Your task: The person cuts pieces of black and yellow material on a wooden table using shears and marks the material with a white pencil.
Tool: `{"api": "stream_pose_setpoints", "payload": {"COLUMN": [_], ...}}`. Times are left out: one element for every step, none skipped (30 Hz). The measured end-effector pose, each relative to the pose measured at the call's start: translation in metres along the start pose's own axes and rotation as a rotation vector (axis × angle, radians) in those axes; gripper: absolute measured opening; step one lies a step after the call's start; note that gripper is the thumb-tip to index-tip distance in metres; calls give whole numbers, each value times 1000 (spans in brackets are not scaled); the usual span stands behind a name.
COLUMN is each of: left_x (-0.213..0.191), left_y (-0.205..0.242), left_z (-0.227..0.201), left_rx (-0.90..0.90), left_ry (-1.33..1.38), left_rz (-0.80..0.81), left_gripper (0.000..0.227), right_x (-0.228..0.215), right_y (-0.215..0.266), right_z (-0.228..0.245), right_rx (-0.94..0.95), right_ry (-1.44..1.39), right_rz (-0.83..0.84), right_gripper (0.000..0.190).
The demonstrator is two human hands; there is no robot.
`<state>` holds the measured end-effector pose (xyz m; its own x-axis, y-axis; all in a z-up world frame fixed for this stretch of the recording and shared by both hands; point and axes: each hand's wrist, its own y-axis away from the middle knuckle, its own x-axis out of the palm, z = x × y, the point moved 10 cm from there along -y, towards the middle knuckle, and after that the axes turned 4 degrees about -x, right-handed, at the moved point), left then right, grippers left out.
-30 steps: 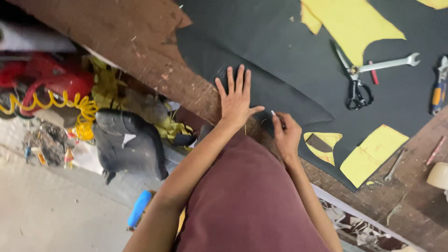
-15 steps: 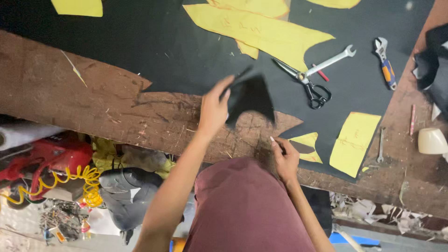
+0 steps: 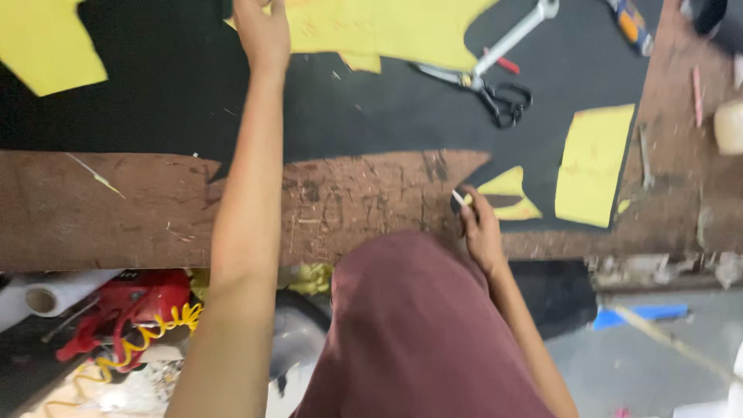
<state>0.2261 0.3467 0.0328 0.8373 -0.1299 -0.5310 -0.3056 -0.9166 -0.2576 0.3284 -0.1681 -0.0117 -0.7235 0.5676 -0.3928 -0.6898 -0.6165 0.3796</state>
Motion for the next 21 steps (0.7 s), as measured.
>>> {"api": "stream_pose_setpoints", "payload": {"left_x": [9,19,28,38,44,52,57,57,61,66,73,80,83,91,98,99,101,103,107,115,123], "left_y": [32,60,92,129,164,194,224,248,268,283,299,314,327,336,343,346,349,354,354,360,368], "left_z": [1,-4,-12,-21,-31,-41,-50,-64,-76,-82,-88,-91,-94,-102,-109,-114,-124,-134,-141,-149,-156], "left_rx": [46,92,133,139,144,113,81,123,167,167,171,174,174,203,233,231,272,313,309,300,291], "left_ry": [-23,-15,9,39,69,109,147,96,44,44,39,32,31,39,47,43,59,74,69,76,84], "left_rz": [22,58,108,186,264,338,412,449,484,494,535,572,578,608,637,638,657,677,677,725,773], "left_gripper": [30,29,29,30,32,32,31,32,33,33,34,35,35,37,38,38,39,41,41,41,42], "right_x": [1,3,5,1,1,-2,-8,-15,-22,-28,-43,-57,-65,-79,-92,-101,-115,-128,-138,-147,-155], "right_y": [1,0,-1,1,3,2,9,6,5,4,4,6,12,13,15,15,16,16,14,13,14], "right_z": [-5,-15,-23,-33,-33,-32,-37,-38,-38,-38,-39,-41,-39,-38,-37,-39,-43,-49,-54,-59,-63], "right_rx": [-17,13,42,84,43,-13,14,26,36,43,65,85,90,83,76,79,88,99,102,88,76], "right_ry": [-69,-145,-222,-230,-202,-167,-167,-275,-384,-387,-405,-423,-426,-396,-366,-368,-384,-399,-401,-524,-647], "right_rz": [29,61,91,65,87,111,87,51,15,9,-57,-121,-123,-150,-177,-173,-208,-242,-237,-238,-240], "right_gripper": [43,43,43,43,36,30,30,28,27,27,32,37,37,44,52,52,53,54,54,55,57]}}
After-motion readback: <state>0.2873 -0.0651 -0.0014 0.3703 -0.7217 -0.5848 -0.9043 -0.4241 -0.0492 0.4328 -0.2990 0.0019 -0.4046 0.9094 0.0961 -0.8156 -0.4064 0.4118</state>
